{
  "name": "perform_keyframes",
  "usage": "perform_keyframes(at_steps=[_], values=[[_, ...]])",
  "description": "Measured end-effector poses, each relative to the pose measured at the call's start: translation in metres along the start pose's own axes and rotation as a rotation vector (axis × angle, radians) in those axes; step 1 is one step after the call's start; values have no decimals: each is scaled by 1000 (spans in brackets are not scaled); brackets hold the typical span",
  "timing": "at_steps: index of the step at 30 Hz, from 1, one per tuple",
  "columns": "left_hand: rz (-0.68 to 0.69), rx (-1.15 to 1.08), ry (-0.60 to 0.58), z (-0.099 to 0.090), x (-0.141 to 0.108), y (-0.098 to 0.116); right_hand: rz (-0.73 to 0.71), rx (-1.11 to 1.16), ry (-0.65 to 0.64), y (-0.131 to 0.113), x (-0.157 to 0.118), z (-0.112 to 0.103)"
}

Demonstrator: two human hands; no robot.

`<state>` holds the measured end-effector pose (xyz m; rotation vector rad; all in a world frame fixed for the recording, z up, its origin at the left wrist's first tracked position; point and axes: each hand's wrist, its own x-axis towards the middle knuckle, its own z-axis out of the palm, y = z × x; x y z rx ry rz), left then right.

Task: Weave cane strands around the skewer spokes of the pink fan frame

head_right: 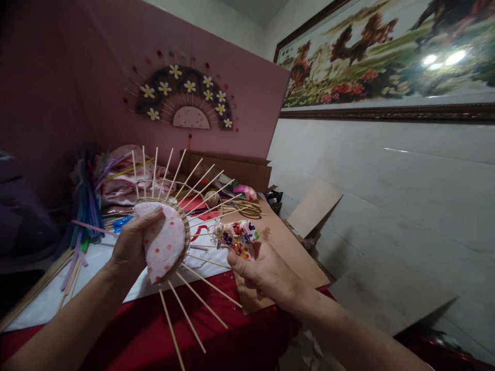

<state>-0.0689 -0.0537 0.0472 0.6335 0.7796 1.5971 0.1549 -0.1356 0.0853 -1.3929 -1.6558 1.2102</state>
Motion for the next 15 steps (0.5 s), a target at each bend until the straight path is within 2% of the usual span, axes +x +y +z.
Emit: perform_keyframes(at_steps=[15], values=[[-7,5,20,0,1,0,-37,-22,27,-3,-2,-1]])
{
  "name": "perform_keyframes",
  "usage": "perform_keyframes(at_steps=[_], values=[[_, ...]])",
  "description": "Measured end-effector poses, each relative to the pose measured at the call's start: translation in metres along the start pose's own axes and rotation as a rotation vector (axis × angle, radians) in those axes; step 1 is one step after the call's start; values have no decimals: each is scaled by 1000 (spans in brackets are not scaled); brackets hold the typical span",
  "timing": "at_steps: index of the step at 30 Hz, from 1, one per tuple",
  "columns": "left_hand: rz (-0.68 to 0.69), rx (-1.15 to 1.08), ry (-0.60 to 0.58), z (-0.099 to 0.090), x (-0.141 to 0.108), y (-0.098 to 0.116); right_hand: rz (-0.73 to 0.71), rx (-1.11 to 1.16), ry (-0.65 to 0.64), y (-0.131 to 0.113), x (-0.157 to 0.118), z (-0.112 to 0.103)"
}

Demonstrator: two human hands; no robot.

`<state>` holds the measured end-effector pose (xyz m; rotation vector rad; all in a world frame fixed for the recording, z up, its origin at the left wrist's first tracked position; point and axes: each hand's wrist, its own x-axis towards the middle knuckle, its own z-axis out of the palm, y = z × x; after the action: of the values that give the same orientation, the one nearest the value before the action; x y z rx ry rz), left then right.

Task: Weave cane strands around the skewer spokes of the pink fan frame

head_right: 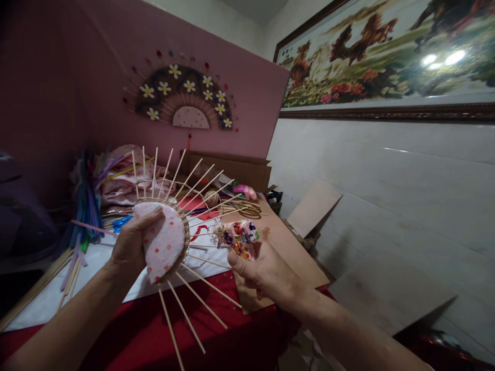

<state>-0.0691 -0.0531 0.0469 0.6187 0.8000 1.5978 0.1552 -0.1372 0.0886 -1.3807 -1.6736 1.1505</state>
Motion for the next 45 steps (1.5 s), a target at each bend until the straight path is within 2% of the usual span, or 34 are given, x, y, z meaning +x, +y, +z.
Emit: perform_keyframes(at_steps=[20,29,34,39,45], values=[[-2,-6,-10,1,0,0,82,15,-15,2,-1,2],[-7,-8,-13,1,-1,0,-9,18,11,-1,0,2],[-1,-5,-15,1,-1,1,21,3,-8,-1,1,0],[-2,-11,-9,2,-2,2,-8,10,37,-1,1,1],[4,-17,-2,2,-1,1,30,60,49,2,-1,2]])
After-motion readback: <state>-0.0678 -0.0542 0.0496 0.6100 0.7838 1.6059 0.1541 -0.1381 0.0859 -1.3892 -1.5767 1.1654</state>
